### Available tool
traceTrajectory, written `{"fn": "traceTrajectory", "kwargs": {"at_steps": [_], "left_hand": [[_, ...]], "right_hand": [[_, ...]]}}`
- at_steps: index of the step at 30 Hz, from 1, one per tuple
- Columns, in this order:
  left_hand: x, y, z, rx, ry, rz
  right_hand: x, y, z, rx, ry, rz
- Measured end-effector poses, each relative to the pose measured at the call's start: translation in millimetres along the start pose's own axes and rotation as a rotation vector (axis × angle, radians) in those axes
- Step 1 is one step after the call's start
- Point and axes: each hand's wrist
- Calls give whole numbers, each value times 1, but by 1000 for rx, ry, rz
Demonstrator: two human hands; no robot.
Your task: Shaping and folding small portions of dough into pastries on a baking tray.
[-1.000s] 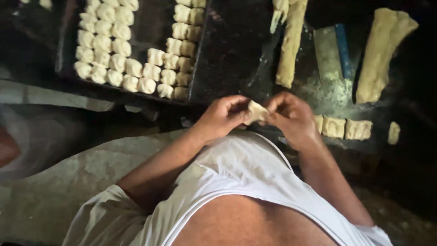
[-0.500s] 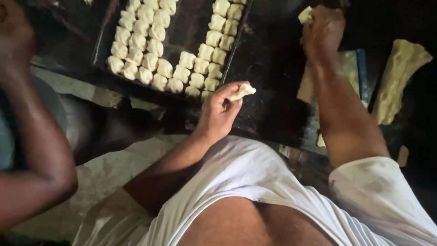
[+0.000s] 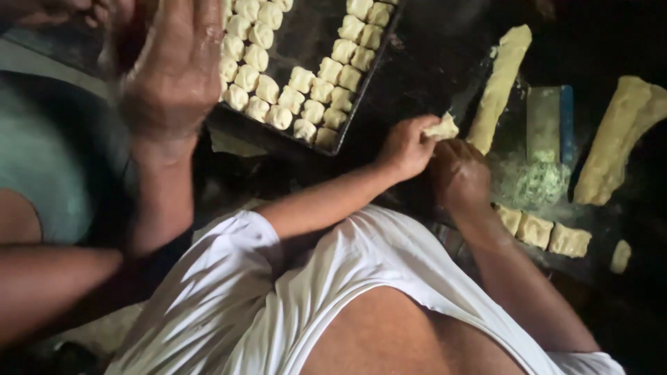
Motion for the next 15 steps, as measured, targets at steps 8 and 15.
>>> {"fn": "traceTrajectory", "kwargs": {"at_steps": [8, 15], "left_hand": [[-10, -7, -5, 431, -421, -334], [11, -61, 88, 294, -243, -441]], "right_hand": [[29, -73, 37, -702, 174, -591], [8, -39, 15, -924, 542, 365]]}}
Point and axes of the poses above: each hand's wrist, its own x-axis away from the middle knuckle, its own y-axis out of the palm, z = x × y, and after that the axes turned 13 degrees about -y, right-handed
